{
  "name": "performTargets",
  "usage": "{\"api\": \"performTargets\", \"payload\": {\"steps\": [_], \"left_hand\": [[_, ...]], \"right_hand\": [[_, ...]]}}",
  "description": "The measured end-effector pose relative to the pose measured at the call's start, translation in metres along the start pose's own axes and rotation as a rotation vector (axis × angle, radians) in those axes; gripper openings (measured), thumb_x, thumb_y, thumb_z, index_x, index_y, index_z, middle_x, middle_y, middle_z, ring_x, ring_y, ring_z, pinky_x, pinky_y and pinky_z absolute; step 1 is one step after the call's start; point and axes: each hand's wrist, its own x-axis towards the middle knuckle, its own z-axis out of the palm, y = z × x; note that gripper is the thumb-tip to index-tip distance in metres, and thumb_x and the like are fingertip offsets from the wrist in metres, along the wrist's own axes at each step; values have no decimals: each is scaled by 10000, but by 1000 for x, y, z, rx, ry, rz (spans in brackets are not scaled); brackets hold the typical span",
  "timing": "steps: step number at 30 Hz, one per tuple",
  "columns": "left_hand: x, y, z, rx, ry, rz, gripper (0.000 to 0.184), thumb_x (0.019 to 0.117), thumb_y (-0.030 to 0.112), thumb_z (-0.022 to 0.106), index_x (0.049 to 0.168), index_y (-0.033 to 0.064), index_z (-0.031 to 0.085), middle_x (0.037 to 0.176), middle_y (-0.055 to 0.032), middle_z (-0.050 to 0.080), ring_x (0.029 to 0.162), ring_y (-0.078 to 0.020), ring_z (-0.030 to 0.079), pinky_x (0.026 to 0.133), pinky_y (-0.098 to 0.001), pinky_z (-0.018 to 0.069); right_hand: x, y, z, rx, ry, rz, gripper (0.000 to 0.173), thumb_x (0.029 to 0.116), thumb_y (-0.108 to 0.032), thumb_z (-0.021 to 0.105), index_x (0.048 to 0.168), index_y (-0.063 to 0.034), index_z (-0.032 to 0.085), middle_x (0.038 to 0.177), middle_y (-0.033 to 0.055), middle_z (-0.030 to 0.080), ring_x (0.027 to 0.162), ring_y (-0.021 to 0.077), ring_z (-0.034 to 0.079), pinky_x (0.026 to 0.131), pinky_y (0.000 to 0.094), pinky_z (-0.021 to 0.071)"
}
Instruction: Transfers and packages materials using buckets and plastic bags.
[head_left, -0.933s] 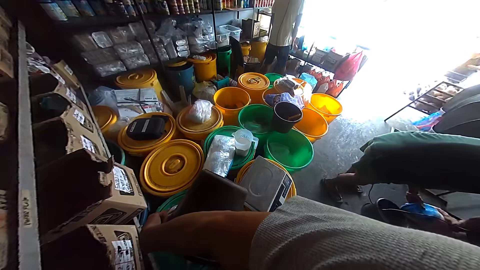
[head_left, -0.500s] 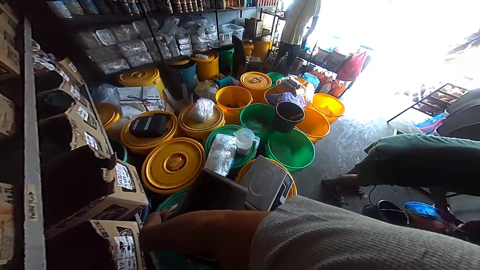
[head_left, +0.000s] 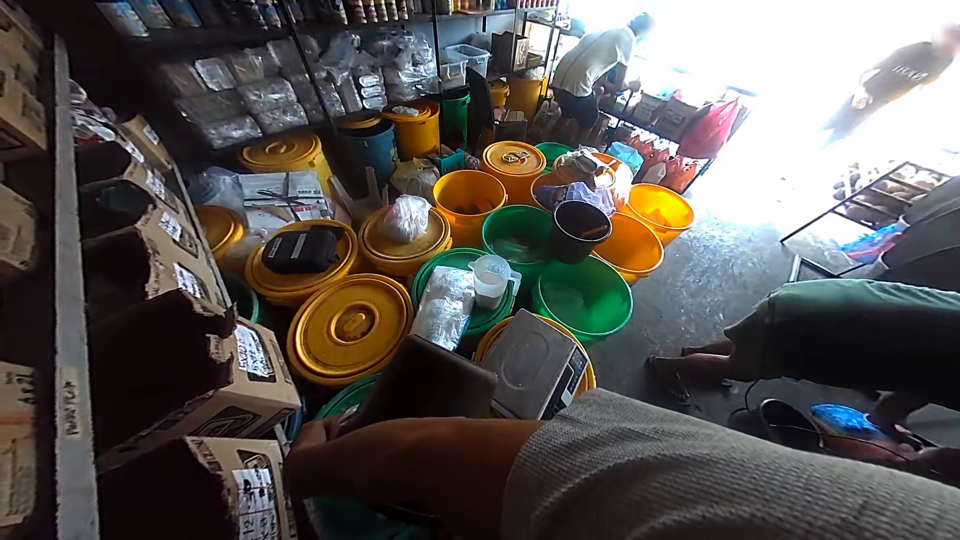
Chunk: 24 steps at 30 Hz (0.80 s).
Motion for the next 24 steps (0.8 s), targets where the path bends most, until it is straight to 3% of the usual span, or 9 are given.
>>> {"api": "performTargets", "payload": {"steps": [5,9,13,16,18,21,24], "left_hand": [[1,0,2,-31,-2,-9,435,1128,144,100,1414,-18,385,1297,-142,566,1136,-181,576,976,-336,475],[3,-1,4,-144,48,-53,438,1130,180,104,1371,2,423,1251,-135,587,1102,-189,592,944,-356,488],[3,-1,2,-158,4,-37,397,1121,148,119,1307,10,441,1167,-115,600,1034,-162,602,898,-323,507],[3,-1,2,-196,5,-43,417,1130,169,121,1385,6,408,1265,-130,569,1115,-178,577,950,-345,486],[3,-1,3,-193,49,-51,424,1134,191,127,1394,11,409,1281,-127,574,1125,-182,582,949,-352,490],[4,-1,5,-197,117,-65,422,1137,215,144,1361,9,435,1255,-131,590,1104,-193,593,922,-358,499],[4,0,2,-186,85,-68,407,1136,196,152,1353,8,441,1231,-132,589,1083,-186,595,910,-346,503]], "right_hand": [[-7,0,-3,-3,13,-19,358,1057,-169,497,1285,88,597,1334,302,569,1228,398,580,941,562,488],[-3,-3,-6,-41,-10,10,372,1055,-181,504,1292,94,589,1340,289,566,1240,383,576,983,534,482],[5,2,-2,-76,-22,-43,408,1098,-193,375,1379,49,545,1413,250,556,1305,360,552,1008,550,467],[3,0,-4,-125,-20,-33,393,1093,-145,363,1360,74,550,1400,244,564,1301,357,557,1016,543,472],[9,-2,-2,-235,-24,-37,393,1088,-137,350,1355,51,570,1396,190,595,1301,322,578,1029,535,493],[22,-4,9,-216,10,-42,357,1079,-150,403,1289,49,611,1336,210,614,1239,333,601,976,542,502],[16,-6,6,-58,19,8,338,1065,-120,451,1290,88,594,1349,287,563,1226,382,587,963,535,496]]}}
